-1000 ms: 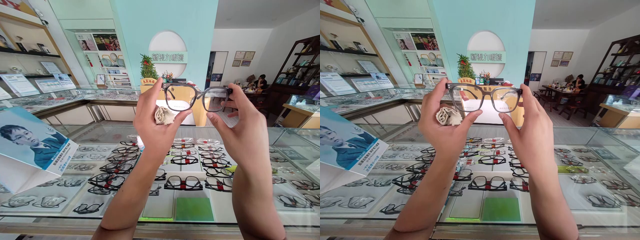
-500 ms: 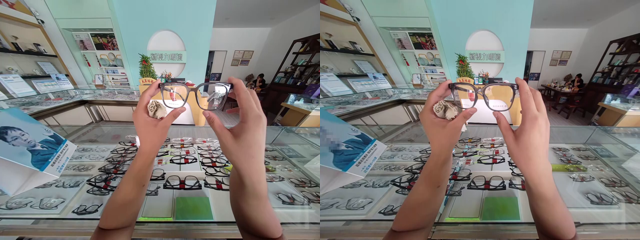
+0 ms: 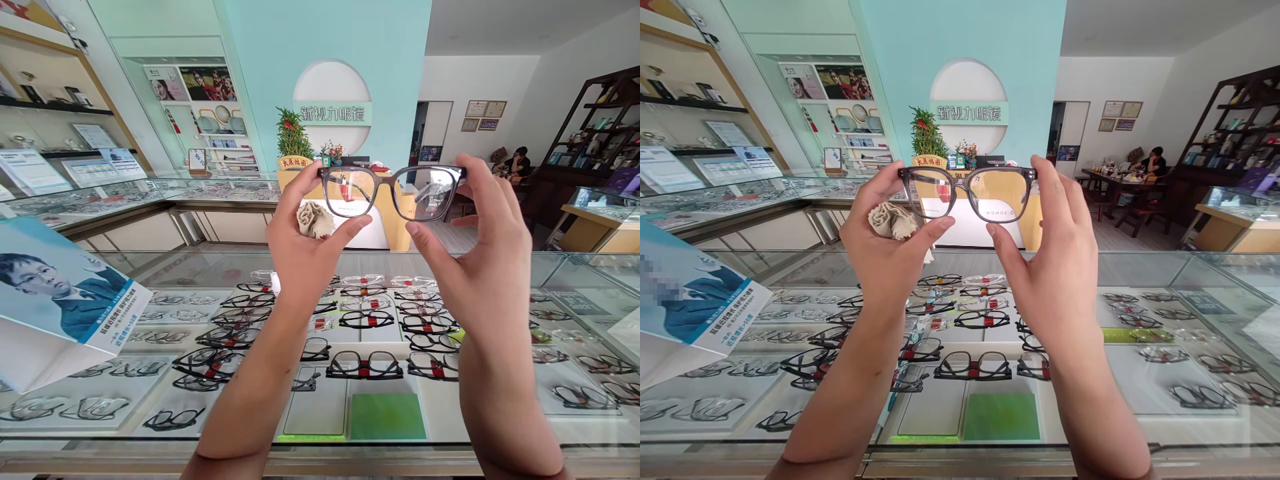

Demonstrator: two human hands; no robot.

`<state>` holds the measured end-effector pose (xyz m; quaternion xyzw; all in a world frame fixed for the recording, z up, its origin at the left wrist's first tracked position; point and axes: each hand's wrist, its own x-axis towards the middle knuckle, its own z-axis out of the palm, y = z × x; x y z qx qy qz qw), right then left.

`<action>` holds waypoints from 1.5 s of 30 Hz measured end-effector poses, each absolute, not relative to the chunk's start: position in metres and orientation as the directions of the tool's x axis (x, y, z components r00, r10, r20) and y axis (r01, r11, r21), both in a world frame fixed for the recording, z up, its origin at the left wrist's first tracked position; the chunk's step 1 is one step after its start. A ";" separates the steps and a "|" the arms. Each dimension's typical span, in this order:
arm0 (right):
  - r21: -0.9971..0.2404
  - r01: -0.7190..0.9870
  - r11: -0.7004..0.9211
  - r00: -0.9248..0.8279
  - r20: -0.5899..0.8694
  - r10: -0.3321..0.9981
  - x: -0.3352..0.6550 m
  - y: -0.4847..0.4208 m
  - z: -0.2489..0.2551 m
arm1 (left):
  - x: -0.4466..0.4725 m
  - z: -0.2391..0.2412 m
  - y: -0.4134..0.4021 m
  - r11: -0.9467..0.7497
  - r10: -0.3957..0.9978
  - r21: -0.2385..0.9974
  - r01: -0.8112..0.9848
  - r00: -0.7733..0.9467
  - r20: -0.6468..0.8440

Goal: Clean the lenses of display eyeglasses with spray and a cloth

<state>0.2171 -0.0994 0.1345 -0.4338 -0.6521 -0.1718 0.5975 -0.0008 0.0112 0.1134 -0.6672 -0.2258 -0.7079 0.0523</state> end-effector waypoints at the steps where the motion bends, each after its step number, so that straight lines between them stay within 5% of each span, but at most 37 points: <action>1: -0.289 0.772 0.566 0.086 0.930 0.357 0.218 -0.099 0.134 | -0.001 0.113 0.011 -0.893 0.221 0.244 0.377 -0.105 0.970; 15: -0.304 0.765 0.568 0.089 0.923 0.374 0.218 -0.098 0.134 | 0.000 0.114 0.013 -0.900 0.222 0.244 0.361 -0.101 0.970; 31: -0.386 0.684 0.619 0.081 0.884 0.461 0.226 -0.082 0.127 | 0.011 0.124 -0.021 -0.861 0.069 0.143 0.489 -0.165 0.984; 45: -0.353 0.623 0.698 0.082 0.917 0.391 0.226 -0.087 0.129 | 0.008 0.125 -0.008 -0.856 0.004 0.107 0.505 -0.201 0.980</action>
